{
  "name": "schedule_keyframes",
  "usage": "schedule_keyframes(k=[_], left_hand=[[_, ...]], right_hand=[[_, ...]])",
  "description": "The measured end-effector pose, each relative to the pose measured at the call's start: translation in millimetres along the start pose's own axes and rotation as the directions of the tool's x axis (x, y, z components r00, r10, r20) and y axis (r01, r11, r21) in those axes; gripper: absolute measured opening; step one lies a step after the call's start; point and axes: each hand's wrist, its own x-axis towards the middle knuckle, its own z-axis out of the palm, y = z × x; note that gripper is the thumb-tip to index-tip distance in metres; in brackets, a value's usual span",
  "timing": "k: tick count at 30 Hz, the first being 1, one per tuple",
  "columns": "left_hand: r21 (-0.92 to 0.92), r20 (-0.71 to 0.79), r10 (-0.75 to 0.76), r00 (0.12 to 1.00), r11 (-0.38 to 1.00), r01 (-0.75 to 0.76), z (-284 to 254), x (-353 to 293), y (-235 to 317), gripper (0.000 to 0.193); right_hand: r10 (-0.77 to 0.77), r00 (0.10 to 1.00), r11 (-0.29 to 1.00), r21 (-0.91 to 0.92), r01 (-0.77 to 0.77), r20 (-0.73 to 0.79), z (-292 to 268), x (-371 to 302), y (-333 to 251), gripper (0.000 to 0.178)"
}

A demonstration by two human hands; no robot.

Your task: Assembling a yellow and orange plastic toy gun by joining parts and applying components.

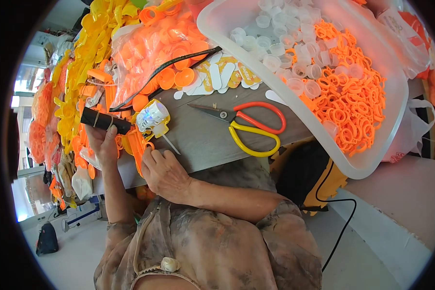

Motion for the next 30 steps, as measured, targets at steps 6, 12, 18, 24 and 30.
schedule_keyframes(k=[6, 12, 18, 24, 30], left_hand=[[-0.036, 0.002, 0.004, 1.0, 0.999, -0.004, 7.4, 0.0, 4.8, 0.064], [-0.045, 0.035, -0.026, 0.999, 0.999, 0.028, 14.7, -3.1, 9.9, 0.055], [-0.081, 0.034, -0.062, 0.998, 0.995, 0.064, 22.2, -4.1, 17.0, 0.057], [-0.166, 0.077, -0.036, 0.996, 0.985, 0.048, 20.8, -3.8, 9.6, 0.057], [-0.195, 0.051, -0.028, 0.998, 0.98, 0.038, 22.9, -4.8, 8.2, 0.055]], right_hand=[[0.013, 1.0, 1.0, -0.021, -0.012, 0.017, 0.6, -2.2, -1.0, 0.037], [0.024, 0.999, 1.0, 0.001, -0.024, 0.045, -0.9, -6.7, -1.2, 0.045], [0.024, 0.992, 0.997, 0.063, -0.032, 0.122, -11.2, -5.1, -1.8, 0.047], [0.051, 0.989, 0.996, 0.066, -0.061, 0.142, -12.7, -1.9, -5.8, 0.05], [0.063, 0.98, 0.995, 0.06, -0.076, 0.188, -11.3, -0.6, -8.6, 0.05]])
